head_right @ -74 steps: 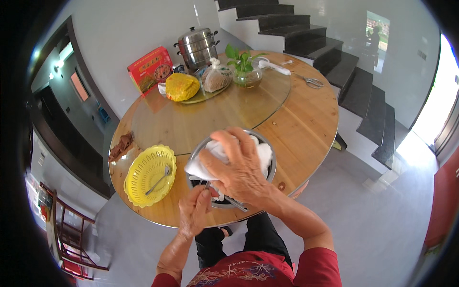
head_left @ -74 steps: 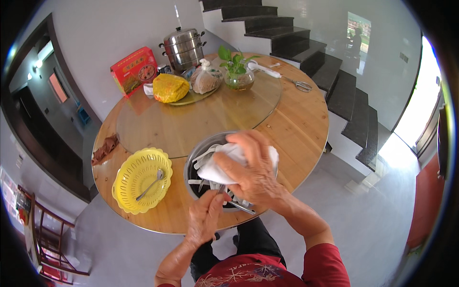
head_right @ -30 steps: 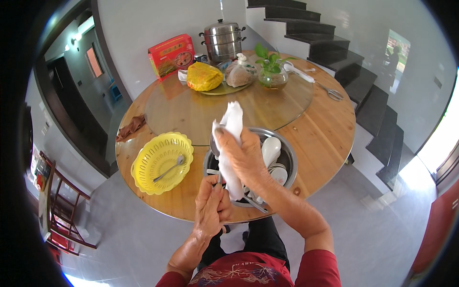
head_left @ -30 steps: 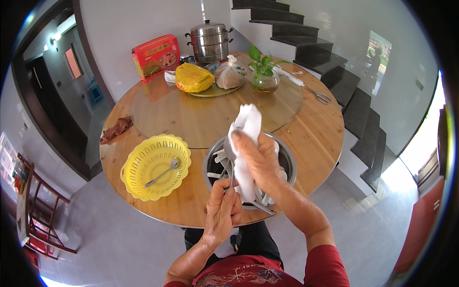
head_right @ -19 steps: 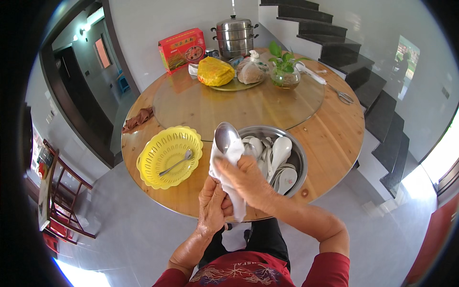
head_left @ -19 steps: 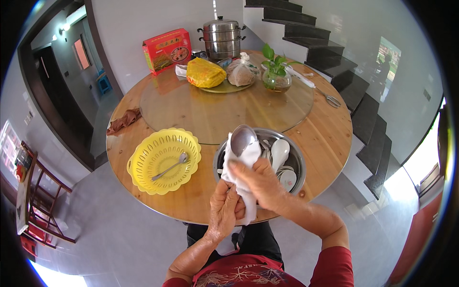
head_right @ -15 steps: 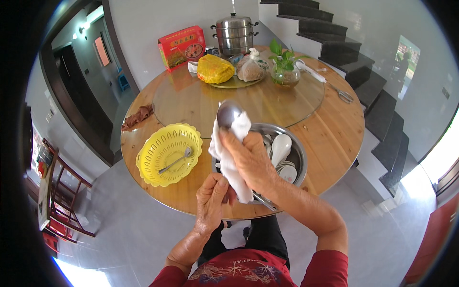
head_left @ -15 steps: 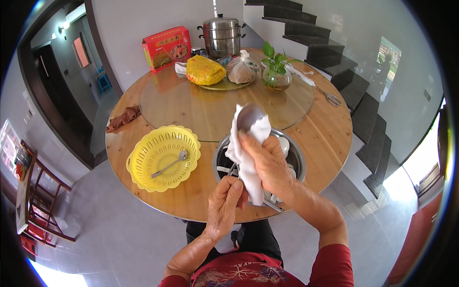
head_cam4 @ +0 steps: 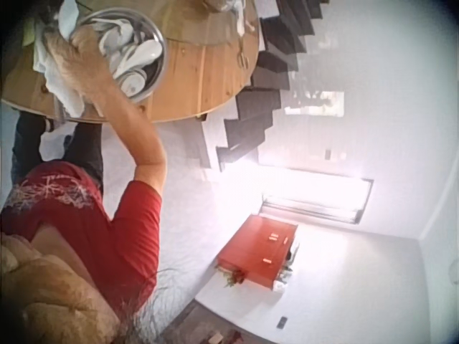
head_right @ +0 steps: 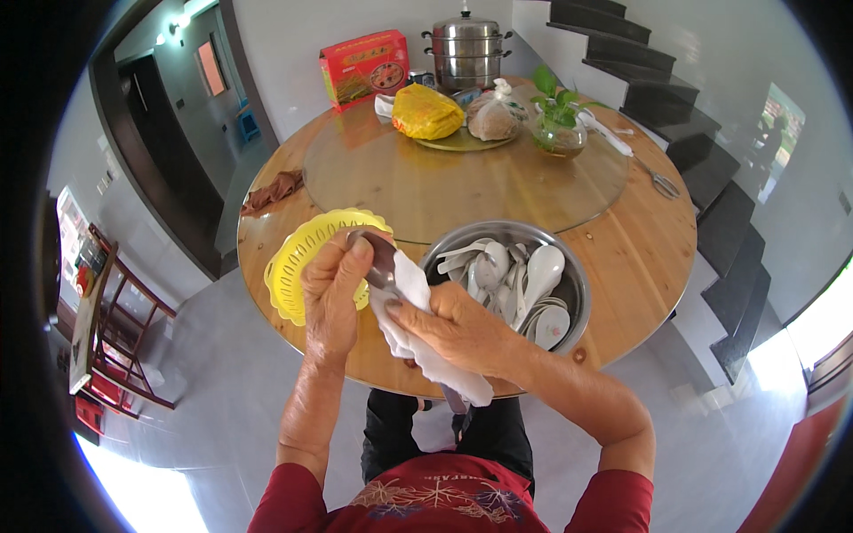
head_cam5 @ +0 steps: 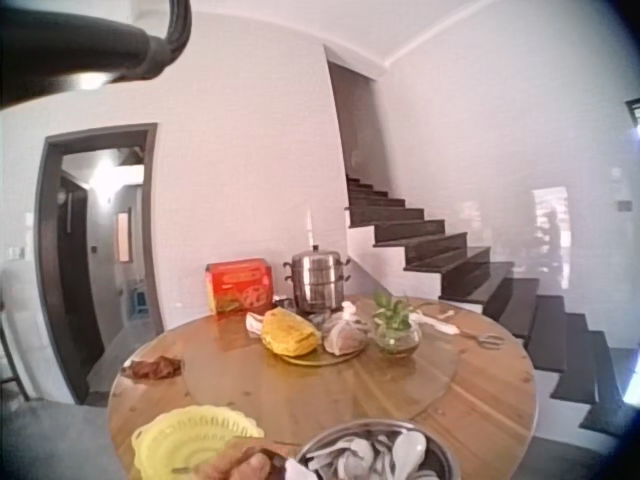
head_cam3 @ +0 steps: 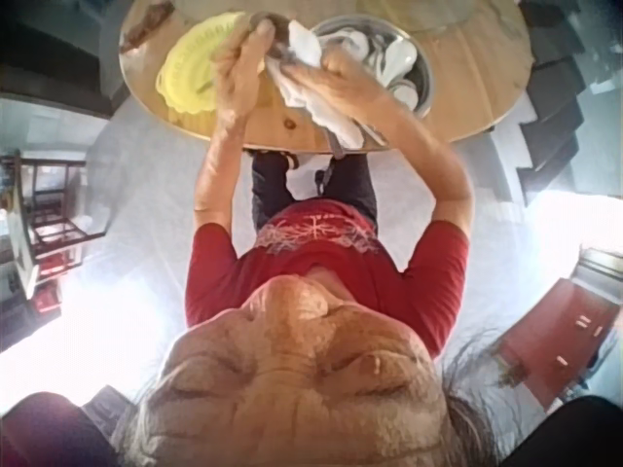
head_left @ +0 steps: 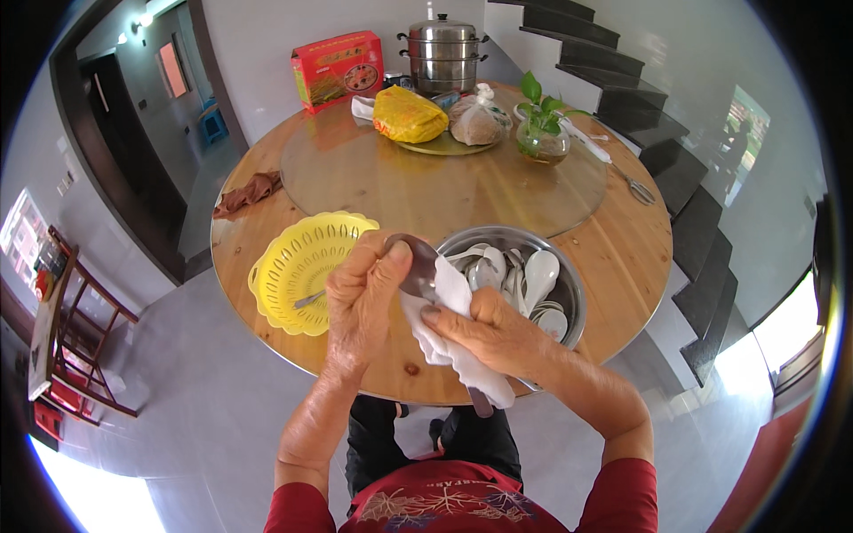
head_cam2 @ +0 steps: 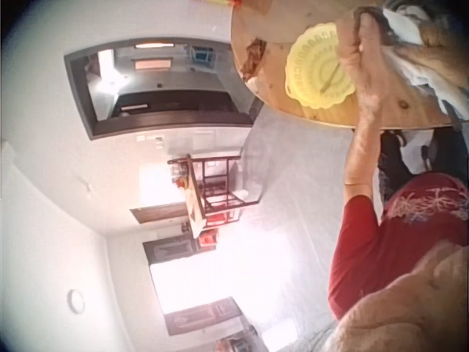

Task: The person picks up a yellow colander and a cloth, then carries them to a round dining table. They wipe spoons and forks from a metal bowl one by one with the cloth and place them into the yellow colander. The person then carries the colander and the metal bowl to a coffee table and places them down.

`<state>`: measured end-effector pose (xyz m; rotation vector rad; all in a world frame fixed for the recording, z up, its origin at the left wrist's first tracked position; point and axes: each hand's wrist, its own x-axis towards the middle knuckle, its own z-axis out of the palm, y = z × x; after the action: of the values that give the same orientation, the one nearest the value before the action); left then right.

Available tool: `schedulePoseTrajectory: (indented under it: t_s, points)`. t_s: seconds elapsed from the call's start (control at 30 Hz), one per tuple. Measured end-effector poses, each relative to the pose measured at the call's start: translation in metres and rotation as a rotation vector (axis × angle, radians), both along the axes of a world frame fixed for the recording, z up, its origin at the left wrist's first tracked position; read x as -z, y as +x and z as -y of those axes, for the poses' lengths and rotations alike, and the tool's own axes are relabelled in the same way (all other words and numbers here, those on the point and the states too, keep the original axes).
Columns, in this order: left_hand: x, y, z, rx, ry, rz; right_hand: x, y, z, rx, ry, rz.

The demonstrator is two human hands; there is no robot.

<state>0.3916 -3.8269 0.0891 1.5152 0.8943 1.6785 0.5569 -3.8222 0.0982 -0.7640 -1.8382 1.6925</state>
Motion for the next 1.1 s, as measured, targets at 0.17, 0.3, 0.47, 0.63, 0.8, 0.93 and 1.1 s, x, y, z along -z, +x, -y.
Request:
schedulePoseTrajectory:
  t_s: [0.17,0.3,0.47,0.63,0.8,0.93,1.1]
  points:
    - [0.007,-0.011,-0.006,-0.125,0.042,0.15,0.023,-0.005,0.019,-0.059,-0.032,-0.08]
    - [0.01,-0.017,-0.004,-0.194,0.04,0.172,0.038,-0.003,0.031,-0.016,0.032,0.099]
    - [0.027,-0.029,-0.012,-0.195,0.007,0.276,0.049,-0.01,0.043,0.034,-0.02,-0.037]
    - [0.044,-0.037,-0.02,-0.165,-0.133,0.391,0.075,-0.013,0.047,0.092,-0.026,-0.074]
    - [0.06,-0.021,0.001,0.003,-0.337,0.397,0.106,-0.017,0.04,0.042,-0.138,-0.077]
    - [0.072,-0.013,0.012,0.009,-0.417,0.411,0.099,-0.031,0.031,0.03,-0.145,-0.172]
    - [0.082,-0.009,0.027,0.06,-0.421,0.39,0.082,-0.041,0.018,0.095,-0.076,-0.055]
